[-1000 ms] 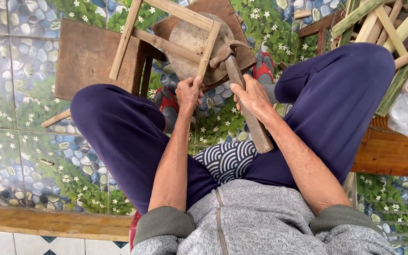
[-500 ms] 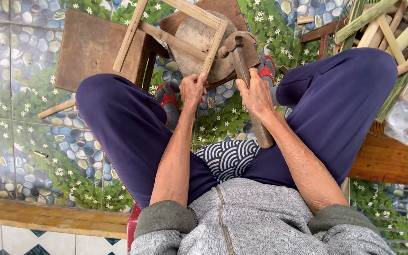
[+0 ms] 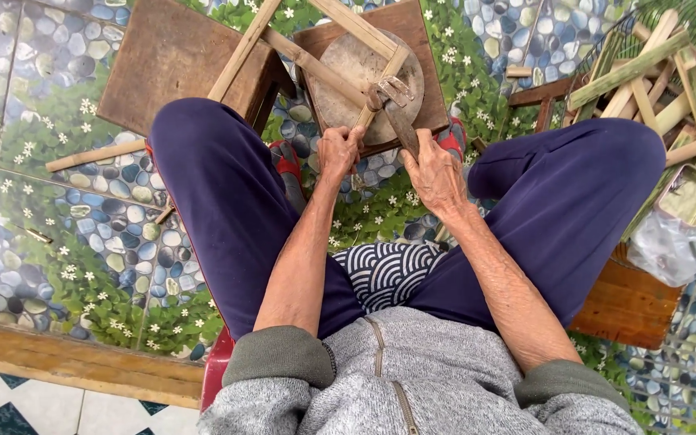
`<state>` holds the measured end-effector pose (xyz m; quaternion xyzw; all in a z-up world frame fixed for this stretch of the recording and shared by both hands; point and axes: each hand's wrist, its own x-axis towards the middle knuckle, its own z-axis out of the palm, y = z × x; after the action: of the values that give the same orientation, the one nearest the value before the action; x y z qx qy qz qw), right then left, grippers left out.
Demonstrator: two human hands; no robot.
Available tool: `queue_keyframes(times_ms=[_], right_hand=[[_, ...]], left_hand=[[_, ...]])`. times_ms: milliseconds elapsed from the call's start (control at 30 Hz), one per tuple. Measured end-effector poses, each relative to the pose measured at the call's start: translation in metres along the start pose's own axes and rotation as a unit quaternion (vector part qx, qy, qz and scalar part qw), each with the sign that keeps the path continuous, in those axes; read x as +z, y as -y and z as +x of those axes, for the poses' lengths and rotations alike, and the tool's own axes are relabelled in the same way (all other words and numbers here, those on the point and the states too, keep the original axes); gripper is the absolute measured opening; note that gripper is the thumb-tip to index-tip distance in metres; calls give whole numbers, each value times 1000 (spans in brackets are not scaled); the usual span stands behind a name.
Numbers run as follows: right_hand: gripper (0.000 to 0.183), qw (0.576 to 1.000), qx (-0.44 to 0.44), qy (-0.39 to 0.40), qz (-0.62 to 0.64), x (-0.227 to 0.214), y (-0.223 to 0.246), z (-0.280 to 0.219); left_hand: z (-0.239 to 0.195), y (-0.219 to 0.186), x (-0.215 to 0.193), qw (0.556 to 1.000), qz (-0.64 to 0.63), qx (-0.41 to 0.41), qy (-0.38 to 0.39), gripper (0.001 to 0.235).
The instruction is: The person assembles a small rectangular bamboo frame by fitting pieces together, then uses a hammer to secure joints. They later insert a bamboo slat into the frame and handle a thin wire-like object.
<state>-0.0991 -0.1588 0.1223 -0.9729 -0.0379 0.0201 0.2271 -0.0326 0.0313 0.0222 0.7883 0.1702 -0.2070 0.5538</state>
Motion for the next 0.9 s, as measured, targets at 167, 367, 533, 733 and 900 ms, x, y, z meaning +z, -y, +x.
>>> queue_keyframes(times_ms=[167,367,533,733,900], right_hand=[[31,997,-25,-62,25,-11,17,5],[28,998,-43,-39,-6,-15,24,0],[37,996,2,37,-76,-2,9,1],[29,999,-17,1,-28,-26,27,6],[35,995,-35,-80,-48,-25,29,8]], left_hand=[[0,5,2,1000,-20,13,4,40],[-9,-8,-5,1000,-22,17,6,40],[12,14,6,1000,17,16,-18,42],[-9,-10,-5,999,40,-16,-12,41],[1,-3,-2,1000,23,1,0,42]])
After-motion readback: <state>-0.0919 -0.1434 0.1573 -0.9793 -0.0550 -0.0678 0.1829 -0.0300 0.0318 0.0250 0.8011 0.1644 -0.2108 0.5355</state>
